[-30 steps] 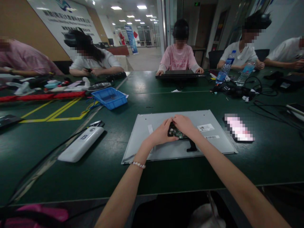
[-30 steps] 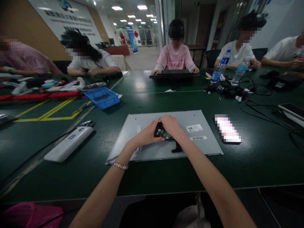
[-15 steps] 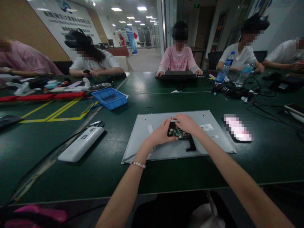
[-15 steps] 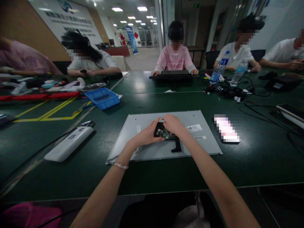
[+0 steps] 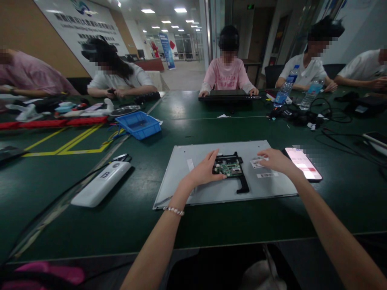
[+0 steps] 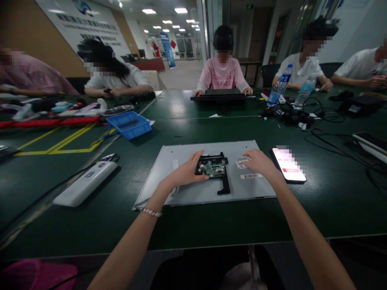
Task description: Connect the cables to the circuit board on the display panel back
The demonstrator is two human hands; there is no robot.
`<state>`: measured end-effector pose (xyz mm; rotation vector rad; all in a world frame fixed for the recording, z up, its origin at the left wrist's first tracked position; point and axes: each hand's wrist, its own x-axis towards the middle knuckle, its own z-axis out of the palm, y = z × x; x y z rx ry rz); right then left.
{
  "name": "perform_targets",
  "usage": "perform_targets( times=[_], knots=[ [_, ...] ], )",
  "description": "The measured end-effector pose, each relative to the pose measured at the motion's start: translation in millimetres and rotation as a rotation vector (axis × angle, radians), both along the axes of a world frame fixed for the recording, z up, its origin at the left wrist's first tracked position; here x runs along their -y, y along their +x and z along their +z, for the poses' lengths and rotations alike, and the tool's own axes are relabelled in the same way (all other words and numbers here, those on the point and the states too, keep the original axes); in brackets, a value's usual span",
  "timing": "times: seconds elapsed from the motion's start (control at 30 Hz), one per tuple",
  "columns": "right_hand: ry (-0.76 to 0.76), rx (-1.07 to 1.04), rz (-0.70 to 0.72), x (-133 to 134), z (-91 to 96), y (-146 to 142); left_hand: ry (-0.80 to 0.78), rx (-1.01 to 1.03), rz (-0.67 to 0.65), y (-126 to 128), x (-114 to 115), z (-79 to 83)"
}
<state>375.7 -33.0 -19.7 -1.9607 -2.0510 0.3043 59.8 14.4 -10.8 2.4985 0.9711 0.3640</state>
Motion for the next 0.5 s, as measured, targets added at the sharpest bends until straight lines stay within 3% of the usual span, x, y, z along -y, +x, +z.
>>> perform_targets(
  times=[0.2, 0.5],
  knots=[
    [-0.028, -0.145, -0.064, 8, -15.1, 11, -0.003, 0.007, -0.002, 1, 1, 0.5],
    [-0.029, -0.291, -0.08, 14, -15.5, 10, 0.095, -0.056, -0.005, 3, 4, 8.0]
  ],
)
